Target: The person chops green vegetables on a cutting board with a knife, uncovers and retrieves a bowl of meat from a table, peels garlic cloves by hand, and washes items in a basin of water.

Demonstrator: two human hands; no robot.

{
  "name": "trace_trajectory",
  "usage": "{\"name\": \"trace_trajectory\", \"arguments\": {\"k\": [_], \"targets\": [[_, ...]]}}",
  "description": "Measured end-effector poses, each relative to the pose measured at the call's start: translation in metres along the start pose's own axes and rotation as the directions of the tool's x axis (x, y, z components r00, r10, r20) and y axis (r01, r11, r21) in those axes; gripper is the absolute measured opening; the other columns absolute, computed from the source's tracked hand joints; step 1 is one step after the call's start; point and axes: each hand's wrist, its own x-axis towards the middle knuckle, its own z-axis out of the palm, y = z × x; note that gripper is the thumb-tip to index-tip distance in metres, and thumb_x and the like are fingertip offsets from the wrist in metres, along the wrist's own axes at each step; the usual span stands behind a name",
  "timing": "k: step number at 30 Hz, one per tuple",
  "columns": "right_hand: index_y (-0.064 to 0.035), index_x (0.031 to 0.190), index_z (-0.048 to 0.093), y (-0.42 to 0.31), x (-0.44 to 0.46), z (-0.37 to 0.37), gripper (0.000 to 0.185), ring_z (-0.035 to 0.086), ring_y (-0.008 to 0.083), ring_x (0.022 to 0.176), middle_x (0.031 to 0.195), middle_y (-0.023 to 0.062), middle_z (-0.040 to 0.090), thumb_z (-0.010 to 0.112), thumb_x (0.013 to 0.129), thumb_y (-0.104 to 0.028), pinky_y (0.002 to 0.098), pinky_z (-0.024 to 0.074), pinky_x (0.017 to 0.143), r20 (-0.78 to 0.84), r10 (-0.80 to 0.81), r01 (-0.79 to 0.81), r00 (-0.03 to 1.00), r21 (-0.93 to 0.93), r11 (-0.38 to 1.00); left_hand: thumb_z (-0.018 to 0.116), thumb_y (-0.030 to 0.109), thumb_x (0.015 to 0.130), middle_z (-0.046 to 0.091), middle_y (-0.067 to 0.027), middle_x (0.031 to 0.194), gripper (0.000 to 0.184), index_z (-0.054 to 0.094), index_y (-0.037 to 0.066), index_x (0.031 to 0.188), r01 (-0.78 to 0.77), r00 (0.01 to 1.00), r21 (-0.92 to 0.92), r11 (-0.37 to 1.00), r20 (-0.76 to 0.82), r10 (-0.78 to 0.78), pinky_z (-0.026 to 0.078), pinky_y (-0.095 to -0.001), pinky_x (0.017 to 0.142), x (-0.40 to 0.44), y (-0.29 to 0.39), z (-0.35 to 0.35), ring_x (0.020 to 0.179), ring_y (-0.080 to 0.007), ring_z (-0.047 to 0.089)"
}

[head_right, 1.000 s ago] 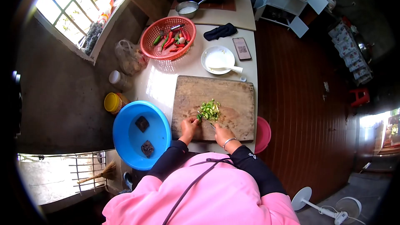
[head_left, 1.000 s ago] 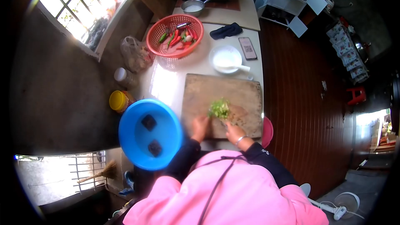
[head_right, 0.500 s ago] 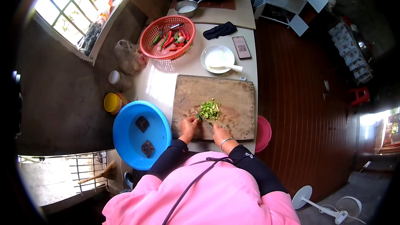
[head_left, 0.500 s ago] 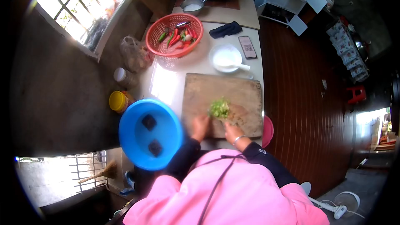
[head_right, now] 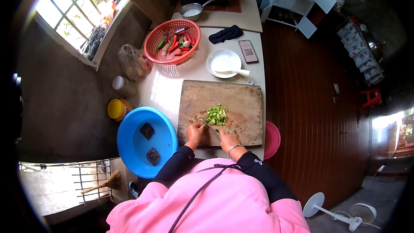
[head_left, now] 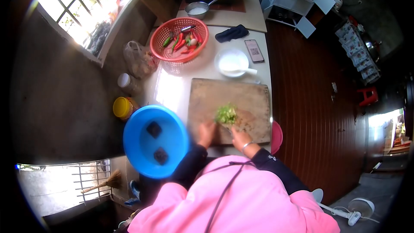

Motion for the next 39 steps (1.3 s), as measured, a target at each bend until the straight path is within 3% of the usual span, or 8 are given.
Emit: {"name": "trace_trajectory", "arguments": {"k": [2,8,12,15,17,24,26,39], "targets": [[-0.0069,0.097,0.041,0.003,0.0,0.007,0.023,0.058,0.0378,0.072,0.073,0.0212,0.059,0.049,0.076,-0.013,0.0474,0.0441,0.064,-0.031,0.015,-0.015,0.999,-0.022,1.0,0.063,0.015,0.072,0.063,-0.0156,0.073,0.022,0.062,-0.004,0.082,-0.088,0.995,0.034,0.996,-0.043,0.089,0.046,-0.0352,0.058,0.003,-0.007,0.004,0.064,-0.0212,0.058],[-0.0064,0.096,0.041,-0.006,-0.007,-0.009,0.022,0.058,0.0383,0.072,0.073,0.0211,0.059,0.049,0.076,-0.013,0.0477,0.0442,0.064,-0.046,0.007,-0.004,0.999,0.069,0.998,0.063,0.016,0.072,0.063,-0.0171,0.076,0.023,0.062,-0.004,0.083,0.014,1.0,-0.041,0.999,0.001,-0.014,0.046,-0.0363,0.061,0.004,-0.005,0.002,0.065,-0.0238,0.059],[-0.0067,0.098,0.041,-0.001,-0.001,-0.001,0.024,0.058,0.0385,0.07,0.072,0.021,0.059,0.048,0.076,-0.013,0.0478,0.0443,0.064,-0.049,-0.009,0.01,0.999,0.027,1.0,0.063,0.016,0.071,0.062,-0.0176,0.074,0.022,0.062,-0.003,0.081,-0.061,0.997,0.006,0.998,-0.05,0.062,0.046,-0.0367,0.06,0.005,-0.011,0.006,0.064,-0.0244,0.059],[-0.0069,0.099,0.041,0.0,0.001,-0.004,0.026,0.058,0.0383,0.07,0.072,0.0206,0.059,0.048,0.076,-0.013,0.0475,0.0444,0.063,-0.016,0.024,-0.025,1.0,-0.002,1.0,0.066,0.016,0.07,0.063,-0.011,0.065,0.015,0.066,0.003,0.077,-0.114,0.99,0.115,0.987,-0.073,0.123,0.045,-0.0283,0.052,0.01,-0.018,0.009,0.053,-0.014,0.059],[-0.0068,0.101,0.041,-0.007,-0.005,-0.015,0.027,0.058,0.0384,0.07,0.072,0.0206,0.059,0.047,0.076,-0.013,0.0477,0.0443,0.064,-0.025,0.02,-0.018,0.999,0.07,0.997,0.062,0.019,0.07,0.061,-0.0187,0.068,0.02,0.062,-0.001,0.074,-0.09,0.995,0.028,0.996,-0.038,0.091,0.045,-0.0376,0.057,0.008,-0.016,0.006,0.061,-0.0275,0.059],[-0.007,0.102,0.041,0.003,-0.001,-0.015,0.028,0.058,0.0382,0.069,0.072,0.0201,0.059,0.047,0.076,-0.013,0.0474,0.0444,0.063,-0.015,0.027,-0.026,1.0,0.04,0.999,0.062,0.019,0.07,0.06,-0.0185,0.068,0.021,0.063,-0.001,0.074,-0.031,0.999,0.042,0.999,-0.008,0.032,0.045,-0.0374,0.057,0.013,-0.019,0.012,0.061,-0.0278,0.059],[-0.0067,0.102,0.041,-0.003,-0.005,-0.025,0.028,0.058,0.038,0.071,0.073,0.0203,0.059,0.048,0.075,-0.013,0.047,0.0445,0.064,-0.019,0.064,-0.062,0.998,0.073,0.995,0.064,0.014,0.072,0.063,-0.0071,0.061,0.012,0.066,0.002,0.075,-0.019,0.999,0.085,0.996,-0.046,0.023,0.045,-0.0256,0.048,0.015,-0.024,0.016,0.049,-0.0103,0.057],[-0.006,0.1,0.041,0.014,0.005,-0.016,0.027,0.058,0.0373,0.075,0.076,0.0207,0.059,0.048,0.076,-0.014,0.0468,0.0446,0.065,0.042,0.114,-0.114,0.993,0.01,0.993,0.064,0.014,0.072,0.062,-0.0076,0.059,0.014,0.065,0.001,0.074,-0.084,0.996,0.156,0.984,-0.029,0.089,0.045,-0.0263,0.047,0.017,-0.017,0.018,0.049,-0.0108,0.057]]}}
